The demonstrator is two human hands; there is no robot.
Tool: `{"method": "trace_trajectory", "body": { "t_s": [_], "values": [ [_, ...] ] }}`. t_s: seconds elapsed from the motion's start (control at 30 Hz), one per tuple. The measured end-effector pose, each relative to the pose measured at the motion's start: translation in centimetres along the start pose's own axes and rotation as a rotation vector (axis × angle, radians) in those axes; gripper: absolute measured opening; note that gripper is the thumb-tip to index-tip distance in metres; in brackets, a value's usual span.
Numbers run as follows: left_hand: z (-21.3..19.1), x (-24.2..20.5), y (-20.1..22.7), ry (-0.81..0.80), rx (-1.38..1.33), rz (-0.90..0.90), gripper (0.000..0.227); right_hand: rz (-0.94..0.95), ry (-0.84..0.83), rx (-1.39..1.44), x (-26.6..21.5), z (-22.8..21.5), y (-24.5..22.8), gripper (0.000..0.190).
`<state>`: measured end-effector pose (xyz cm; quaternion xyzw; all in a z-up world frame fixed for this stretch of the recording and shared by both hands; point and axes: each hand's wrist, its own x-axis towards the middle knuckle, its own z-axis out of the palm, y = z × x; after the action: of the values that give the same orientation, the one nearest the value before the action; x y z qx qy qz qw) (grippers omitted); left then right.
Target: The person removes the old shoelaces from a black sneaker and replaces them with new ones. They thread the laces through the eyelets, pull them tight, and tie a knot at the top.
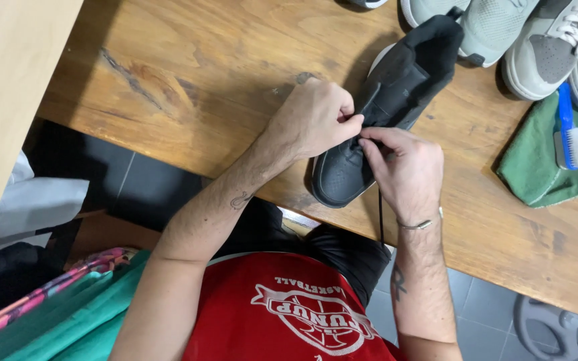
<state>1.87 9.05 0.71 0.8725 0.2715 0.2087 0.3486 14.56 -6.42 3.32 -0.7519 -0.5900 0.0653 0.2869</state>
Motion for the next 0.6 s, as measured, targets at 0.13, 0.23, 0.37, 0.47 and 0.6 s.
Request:
{"method": "trace_trajectory", "body": {
  "t_s": [0.13,0.23,0.37,0.47,0.6],
  "values": [
    [-0.1,-0.1,0.4,0.013,-0.016,0.028,0.029,0.004,-0.055,-0.181,0.5,-0.3,-0.1,0.010],
    [-0.3,-0.3,0.2,0.015,-0.030,0.026,0.028,0.023,-0.070,-0.091,0.8,-0.2,-0.2,0.012],
    [-0.1,-0.3,-0.2,0.032,-0.070,0.026,0.030,0.042,-0.063,0.017,1.0,0.0,-0.1,0.012],
    [-0.2,-0.5,0.2,0.035,-0.095,0.025,0.030,0.105,-0.038,0.094,0.5,0.5,0.6,0.012],
    [-0.4,-0.7,0.5,0.051,-0.094,0.028,0.030,0.166,-0.027,0.146,0.2,1.1,1.3,0.011]
  ]
}}
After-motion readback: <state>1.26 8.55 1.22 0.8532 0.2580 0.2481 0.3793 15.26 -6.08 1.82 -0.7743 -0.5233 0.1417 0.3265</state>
